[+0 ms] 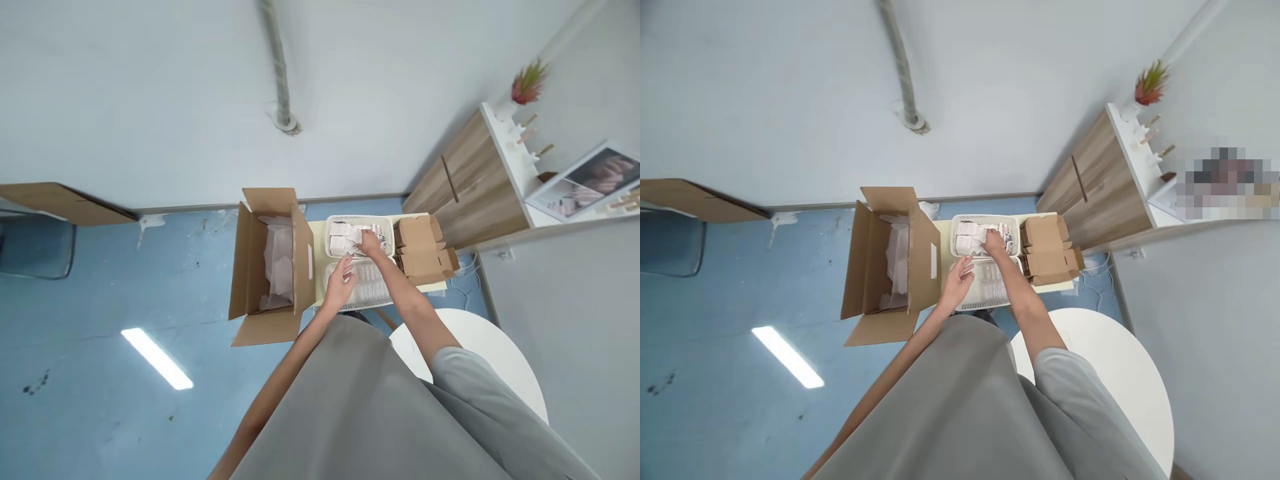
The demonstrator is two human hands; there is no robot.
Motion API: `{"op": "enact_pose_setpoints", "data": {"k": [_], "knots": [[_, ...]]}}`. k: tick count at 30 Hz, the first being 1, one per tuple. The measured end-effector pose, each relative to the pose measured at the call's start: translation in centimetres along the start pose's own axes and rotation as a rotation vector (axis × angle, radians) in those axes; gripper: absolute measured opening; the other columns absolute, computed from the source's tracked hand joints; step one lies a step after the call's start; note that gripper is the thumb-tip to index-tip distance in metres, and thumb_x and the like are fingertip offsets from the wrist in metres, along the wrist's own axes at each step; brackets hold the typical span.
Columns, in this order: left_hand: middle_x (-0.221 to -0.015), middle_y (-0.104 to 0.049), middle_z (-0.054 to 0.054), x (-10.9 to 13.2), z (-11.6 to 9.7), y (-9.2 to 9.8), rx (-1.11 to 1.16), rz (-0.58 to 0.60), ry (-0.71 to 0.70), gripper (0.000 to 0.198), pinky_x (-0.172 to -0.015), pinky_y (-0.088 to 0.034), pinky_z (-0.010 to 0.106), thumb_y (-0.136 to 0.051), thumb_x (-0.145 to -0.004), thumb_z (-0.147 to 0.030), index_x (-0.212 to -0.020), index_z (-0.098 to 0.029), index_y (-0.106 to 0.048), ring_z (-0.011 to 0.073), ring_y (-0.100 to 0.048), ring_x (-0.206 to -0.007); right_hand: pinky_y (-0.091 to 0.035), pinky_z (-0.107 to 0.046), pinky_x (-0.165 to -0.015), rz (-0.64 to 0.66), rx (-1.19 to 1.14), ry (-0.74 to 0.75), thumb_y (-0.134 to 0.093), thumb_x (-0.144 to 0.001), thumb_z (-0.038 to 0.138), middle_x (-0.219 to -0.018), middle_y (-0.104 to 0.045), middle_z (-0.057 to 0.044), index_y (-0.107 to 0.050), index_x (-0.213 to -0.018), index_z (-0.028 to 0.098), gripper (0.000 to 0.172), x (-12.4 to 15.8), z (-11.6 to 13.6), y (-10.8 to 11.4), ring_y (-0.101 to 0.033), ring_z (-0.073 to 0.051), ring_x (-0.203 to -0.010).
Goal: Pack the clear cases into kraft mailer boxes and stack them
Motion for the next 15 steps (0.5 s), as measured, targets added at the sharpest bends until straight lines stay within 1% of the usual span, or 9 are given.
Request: {"op": "enact_pose_setpoints", "data": {"k": [2,4,7,10,12,15], "knots": [[-0.168,-0.059,0.02,0.8,-0.3,0.6,0.011,-0.018,0.0,0.076,-0.12,-0.056,0.047,-0.061,-0.095,-0.016,-0.17,-0.023,-0.048,0.0285,-0.068,-0.146,-0.043,-0.043,-0.125,0.022,0.043,0.002,-0.079,-0.096,0.019,-0.164,-0.056,-0.028,-0.055,-0.157,0.008,0.066,-0.7,0.1,-0.5,-0.052,-0.035,-0.155],[-0.168,-0.06,0.018,1.5,-0.4,1.3,0.02,-0.041,0.01,0.075,-0.121,-0.056,0.048,-0.064,-0.095,-0.018,-0.168,-0.025,-0.05,0.0288,-0.068,-0.146,-0.043,-0.043,-0.124,0.03,0.068,0.006,-0.079,-0.096,0.018,-0.161,-0.058,-0.029,-0.053,-0.158,0.007,0.068,-1.1,0.0,-1.1,-0.053,-0.035,-0.153],[-0.167,-0.061,0.018,2.2,-0.2,2.4,0.034,-0.08,0.043,0.073,-0.121,-0.056,0.049,-0.064,-0.095,-0.017,-0.167,-0.025,-0.052,0.0297,-0.069,-0.145,-0.042,-0.043,-0.124,0.03,0.099,0.01,-0.076,-0.098,0.019,-0.161,-0.056,-0.029,-0.05,-0.16,0.008,0.068,-1.2,-0.4,-1.9,-0.052,-0.036,-0.154],[-0.166,-0.061,0.019,2.6,0.2,3.0,0.039,-0.094,0.063,0.073,-0.121,-0.056,0.049,-0.062,-0.095,-0.015,-0.167,-0.023,-0.052,0.0299,-0.07,-0.144,-0.044,-0.041,-0.122,0.016,0.095,0.004,-0.078,-0.096,0.022,-0.164,-0.051,-0.028,-0.046,-0.164,0.011,0.076,-1.1,-0.8,-2.3,-0.054,-0.037,-0.151],[-0.166,-0.061,0.019,2.5,0.5,3.0,0.036,-0.088,0.07,0.073,-0.121,-0.056,0.049,-0.062,-0.094,-0.014,-0.166,-0.022,-0.052,0.0297,-0.07,-0.144,-0.047,-0.04,-0.119,-0.011,0.035,-0.013,-0.08,-0.094,0.026,-0.166,-0.049,-0.027,-0.044,-0.167,0.012,0.082,-1.0,-1.1,-2.1,-0.059,-0.036,-0.145],[-0.165,-0.062,0.019,2.2,0.9,2.4,0.022,-0.058,0.076,0.073,-0.12,-0.057,0.049,-0.063,-0.094,-0.015,-0.166,-0.024,-0.053,0.03,-0.07,-0.143,-0.05,-0.039,-0.117,-0.096,-0.161,-0.025,-0.082,-0.091,0.031,-0.165,-0.049,-0.024,-0.046,-0.166,0.015,0.084,-0.3,-1.4,-1.0,-0.065,-0.034,-0.137]]}}
Point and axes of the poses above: each hand's wrist, its own x-axis away from the middle knuckle, its own y-axis out of the back of the hand, z = x × y, the point moved 9 cm from there along -x, towards the middle knuckle
